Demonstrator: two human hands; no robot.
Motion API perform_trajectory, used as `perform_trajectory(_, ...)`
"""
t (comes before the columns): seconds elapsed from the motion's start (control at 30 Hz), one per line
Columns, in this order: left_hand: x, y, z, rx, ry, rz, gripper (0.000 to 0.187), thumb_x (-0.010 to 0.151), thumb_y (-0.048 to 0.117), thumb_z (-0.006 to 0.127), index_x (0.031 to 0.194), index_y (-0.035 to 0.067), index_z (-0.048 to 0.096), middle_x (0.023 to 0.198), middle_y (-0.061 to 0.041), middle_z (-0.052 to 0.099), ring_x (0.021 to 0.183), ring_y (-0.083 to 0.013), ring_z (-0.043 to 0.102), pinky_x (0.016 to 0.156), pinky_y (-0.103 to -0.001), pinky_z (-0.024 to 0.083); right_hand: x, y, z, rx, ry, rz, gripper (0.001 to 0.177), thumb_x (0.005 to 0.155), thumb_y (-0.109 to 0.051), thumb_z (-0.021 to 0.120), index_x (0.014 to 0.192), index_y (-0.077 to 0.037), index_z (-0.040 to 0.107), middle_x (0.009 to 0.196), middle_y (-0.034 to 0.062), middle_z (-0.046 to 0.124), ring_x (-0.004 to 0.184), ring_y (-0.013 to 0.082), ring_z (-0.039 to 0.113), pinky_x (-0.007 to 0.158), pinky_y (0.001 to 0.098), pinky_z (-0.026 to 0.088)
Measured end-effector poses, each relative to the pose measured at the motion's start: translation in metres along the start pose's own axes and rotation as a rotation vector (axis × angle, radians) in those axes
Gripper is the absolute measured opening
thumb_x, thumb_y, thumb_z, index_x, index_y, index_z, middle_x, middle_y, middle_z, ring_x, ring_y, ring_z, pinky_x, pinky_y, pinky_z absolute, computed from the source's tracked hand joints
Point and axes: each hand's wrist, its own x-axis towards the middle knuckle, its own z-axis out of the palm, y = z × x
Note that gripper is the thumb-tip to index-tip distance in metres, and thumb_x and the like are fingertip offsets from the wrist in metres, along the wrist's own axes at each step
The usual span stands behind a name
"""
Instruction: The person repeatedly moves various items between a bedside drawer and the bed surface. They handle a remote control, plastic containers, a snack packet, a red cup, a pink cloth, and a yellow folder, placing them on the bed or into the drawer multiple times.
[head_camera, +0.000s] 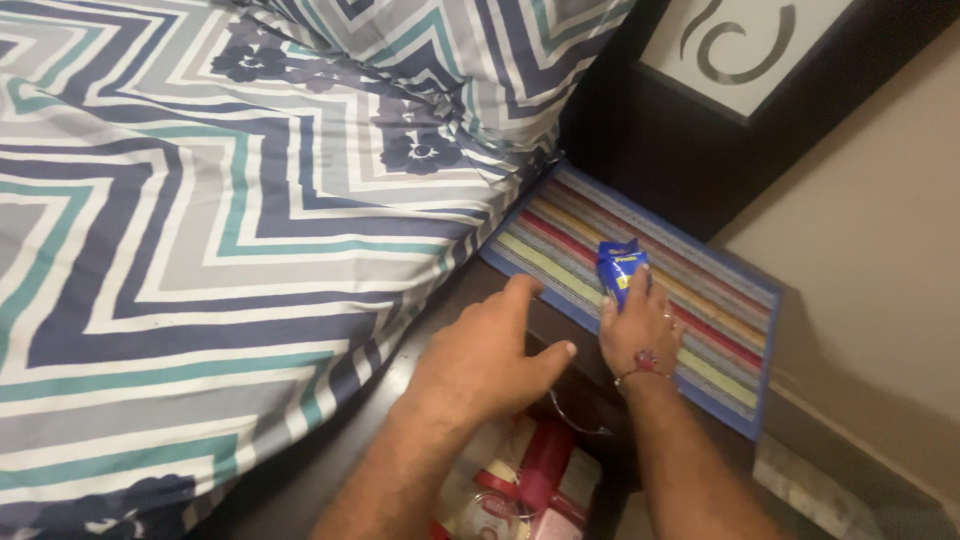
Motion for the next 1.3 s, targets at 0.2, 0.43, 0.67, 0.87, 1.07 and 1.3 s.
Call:
perform_trajectory(0.2, -0.003, -0.003, 0.001, -0.012, -0.004, 0.034, 0.074, 0.081, 0.046, 0.07, 0.143, 0.016, 0.046, 0.123, -0.018, 0.067, 0.117, -0.035, 0.064, 0.098, -0.046, 0.051, -0.013, -0.006, -0.031, 0.197, 0.0, -0.031, 0.06, 0.091, -0.031, 0.075, 0.141, -0.01, 0.052, 0.131, 0.0226, 0.062, 0.115, 0.037, 0.064, 0.096, 0.0489, 0.051)
perform_trajectory(0.43, 0.001, -0.005, 0.002, -0.022, -0.001, 0.04, 0.072, 0.081, 0.045, 0.071, 0.142, 0.015, 0.048, 0.126, -0.017, 0.067, 0.118, -0.0337, 0.064, 0.099, -0.046, 0.051, -0.103, 0.005, -0.037, 1.016, -0.119, 0.207, 0.051, 0.083, -0.029, 0.075, 0.126, -0.007, 0.058, 0.113, 0.0137, 0.07, 0.085, 0.0204, 0.069, 0.07, 0.0379, 0.057)
perform_trajectory(0.67, -0.002, -0.001, -0.001, 0.004, -0.034, 0.016, 0.068, 0.082, 0.045, 0.068, 0.141, 0.015, 0.049, 0.125, -0.015, 0.067, 0.117, -0.0321, 0.065, 0.099, -0.046, 0.051, -0.187, 0.04, 0.034, 1.117, -0.918, 0.258, 0.046, 0.078, -0.026, 0.078, 0.12, -0.011, 0.064, 0.103, 0.0141, 0.075, 0.08, 0.0221, 0.073, 0.07, 0.0327, 0.058)
perform_trajectory(0.87, -0.004, 0.0, -0.001, 0.028, -0.046, 0.025, 0.067, 0.082, 0.046, 0.069, 0.138, 0.014, 0.051, 0.122, -0.016, 0.068, 0.116, -0.0327, 0.065, 0.098, -0.046, 0.052, -0.213, 0.032, 0.141, 0.46, -0.408, 0.441, 0.062, 0.077, -0.047, 0.08, 0.115, -0.005, 0.055, 0.102, 0.0202, 0.074, 0.09, 0.0334, 0.073, 0.083, 0.0434, 0.057)
perform_trajectory(1.07, -0.003, 0.003, -0.003, 0.063, -0.096, -0.008, 0.069, 0.082, 0.046, 0.069, 0.14, 0.014, 0.05, 0.121, -0.016, 0.068, 0.116, -0.0321, 0.065, 0.099, -0.045, 0.051, -0.195, -0.003, 0.147, 0.318, -0.424, 0.384, 0.063, 0.084, -0.05, 0.076, 0.12, -0.003, 0.054, 0.121, 0.0228, 0.061, 0.109, 0.0385, 0.066, 0.093, 0.0469, 0.055)
perform_trajectory(1.3, -0.007, 0.006, -0.004, 0.049, -0.136, -0.021, 0.066, 0.081, 0.043, 0.068, 0.138, 0.013, 0.053, 0.119, -0.015, 0.069, 0.114, -0.0298, 0.066, 0.098, -0.044, 0.053, -0.208, -0.019, 0.12, 0.17, -0.316, 0.111, 0.057, 0.085, -0.034, 0.071, 0.136, -0.014, 0.053, 0.125, 0.0216, 0.056, 0.117, 0.0409, 0.058, 0.097, 0.0512, 0.05)
